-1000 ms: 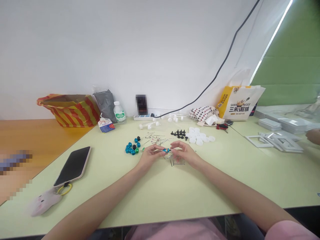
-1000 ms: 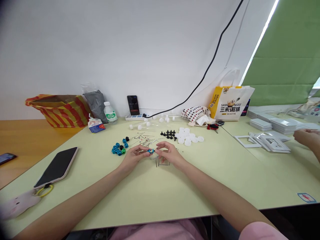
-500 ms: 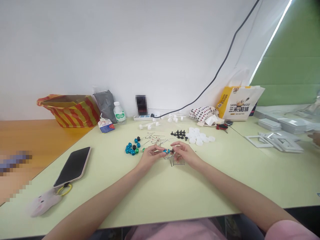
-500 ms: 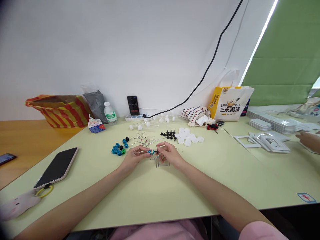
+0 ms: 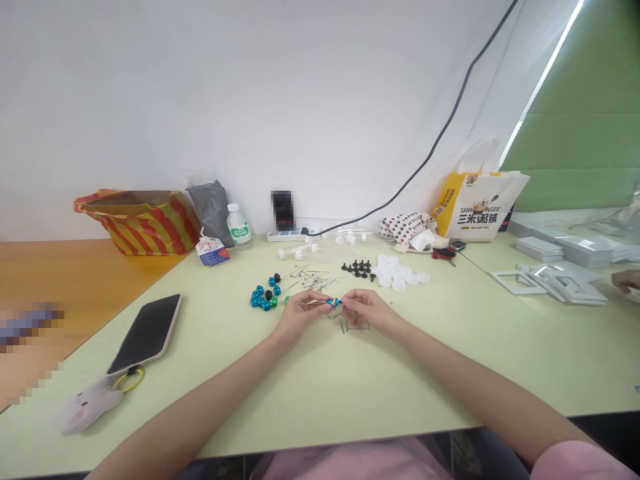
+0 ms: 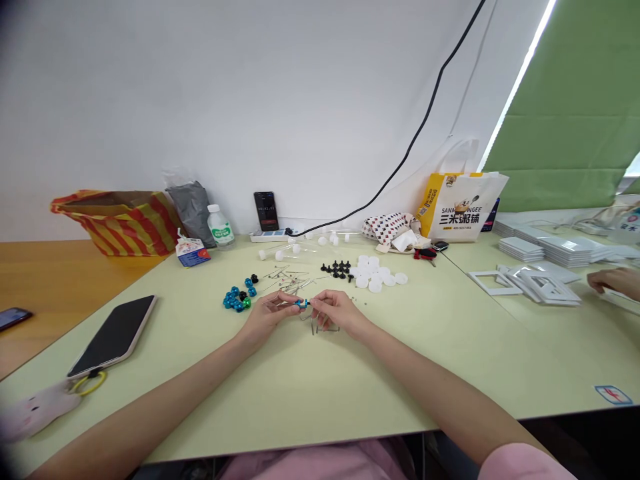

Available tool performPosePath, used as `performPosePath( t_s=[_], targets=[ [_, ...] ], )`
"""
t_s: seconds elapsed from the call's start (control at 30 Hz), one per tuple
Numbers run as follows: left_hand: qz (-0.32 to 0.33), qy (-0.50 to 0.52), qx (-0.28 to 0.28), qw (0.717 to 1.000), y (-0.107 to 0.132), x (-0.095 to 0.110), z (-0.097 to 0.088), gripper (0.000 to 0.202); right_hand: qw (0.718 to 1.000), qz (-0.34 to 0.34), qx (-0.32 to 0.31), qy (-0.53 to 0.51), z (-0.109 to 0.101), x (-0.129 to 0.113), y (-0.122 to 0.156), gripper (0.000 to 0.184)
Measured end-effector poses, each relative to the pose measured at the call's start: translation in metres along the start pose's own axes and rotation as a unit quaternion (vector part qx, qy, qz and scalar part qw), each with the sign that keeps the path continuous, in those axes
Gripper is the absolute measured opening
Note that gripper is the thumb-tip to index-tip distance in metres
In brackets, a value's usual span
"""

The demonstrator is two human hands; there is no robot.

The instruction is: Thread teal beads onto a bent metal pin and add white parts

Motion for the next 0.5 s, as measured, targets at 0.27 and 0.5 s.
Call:
performPosePath(
  t_s=[0.27, 0.5],
  targets=[
    [0.003, -0.002, 0.003, 1.0, -0.0001, 0.0001, 0.0, 0.025, 0.998, 0.063, -0.007, 0.008, 0.0024, 0.0019, 0.0035, 0.047],
    [0.007, 0.002, 0.0, 1.0, -0.001, -0.0013, -0.0001, 0.024, 0.997, 0.069, -0.023, 0.009, 0.0037, 0.0039, 0.0048, 0.048]
  ],
)
Point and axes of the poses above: each hand's wrist, its own y-axis away from the middle knuckle, its own z-axis out of the palm, x = y × z, the point moved 6 cm from there along -y, towards the middle knuckle, and after that the axes turned 15 degrees about x, right-handed, at the moved point
